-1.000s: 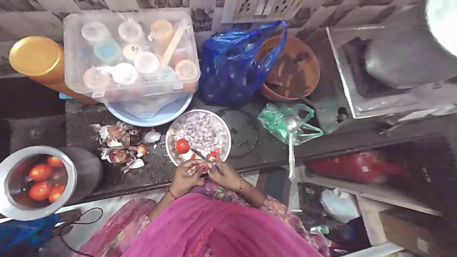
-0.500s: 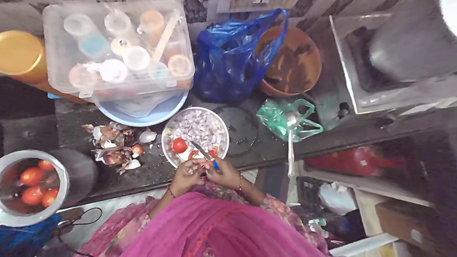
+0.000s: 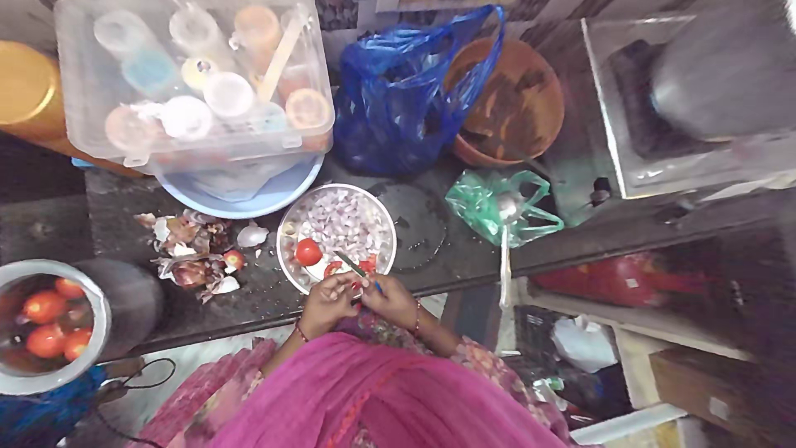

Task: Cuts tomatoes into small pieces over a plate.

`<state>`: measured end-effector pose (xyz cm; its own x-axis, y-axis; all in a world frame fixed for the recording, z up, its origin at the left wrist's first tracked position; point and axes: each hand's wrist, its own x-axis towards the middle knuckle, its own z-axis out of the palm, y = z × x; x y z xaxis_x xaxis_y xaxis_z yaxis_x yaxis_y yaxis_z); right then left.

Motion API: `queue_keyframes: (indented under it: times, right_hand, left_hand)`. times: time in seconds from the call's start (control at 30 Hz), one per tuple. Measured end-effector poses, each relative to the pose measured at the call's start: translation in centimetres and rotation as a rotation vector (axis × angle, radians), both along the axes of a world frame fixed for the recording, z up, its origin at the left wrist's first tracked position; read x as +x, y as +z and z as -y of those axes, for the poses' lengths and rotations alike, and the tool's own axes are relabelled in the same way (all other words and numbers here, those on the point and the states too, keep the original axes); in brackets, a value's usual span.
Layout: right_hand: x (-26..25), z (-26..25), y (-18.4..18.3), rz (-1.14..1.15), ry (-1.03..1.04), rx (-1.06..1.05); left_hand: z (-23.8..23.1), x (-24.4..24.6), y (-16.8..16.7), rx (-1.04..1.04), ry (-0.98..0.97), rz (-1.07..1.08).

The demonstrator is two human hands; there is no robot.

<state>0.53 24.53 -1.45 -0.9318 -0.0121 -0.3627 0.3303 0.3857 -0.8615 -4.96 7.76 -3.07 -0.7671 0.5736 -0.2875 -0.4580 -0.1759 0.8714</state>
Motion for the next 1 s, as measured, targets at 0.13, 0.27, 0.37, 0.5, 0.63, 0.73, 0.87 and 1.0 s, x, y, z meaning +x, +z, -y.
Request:
queue_keyframes:
  times: [0.13, 0.27, 0.37, 0.5, 0.63, 0.73, 0.87, 1.0]
  right_hand:
    - [0.1, -0.3, -0.3, -0.017, -0.021, -0.132]
    - [0.0, -0.6, -0.1, -0.006, -0.079, -0.216]
    - [-0.2, -0.9, 0.6, 0.08, -0.046, -0.068]
    - [-0.2, -0.7, 0.6, 0.088, 0.035, 0.044]
    - [0.1, -0.5, 0.7, 0.065, 0.028, 0.02]
    - [0.2, -0.2, 1.0, 0.078, 0.001, -0.018]
    - [0.5, -0.1, 0.6, 0.05, 0.0, -0.033]
    - [0.2, -0.3, 0.9, 0.07, 0.004, -0.024]
  left_hand:
    - [-0.3, 0.0, 0.1, -0.003, 0.049, 0.033]
    - [-0.1, -0.2, 0.3, -0.011, 0.058, 0.065]
    - [-0.1, 0.0, 0.7, 0.054, -0.005, 0.073]
    - [0.0, 0.0, 0.6, 0.091, -0.047, 0.103]
    - [-0.3, -0.1, 1.1, 0.01, -0.077, 0.121]
    - [-0.3, -0.2, 1.0, 0.023, -0.095, 0.126]
    - [-0.5, 0.0, 0.6, 0.025, -0.078, 0.135]
    - [-0.3, 0.2, 0.3, 0.002, -0.036, 0.132]
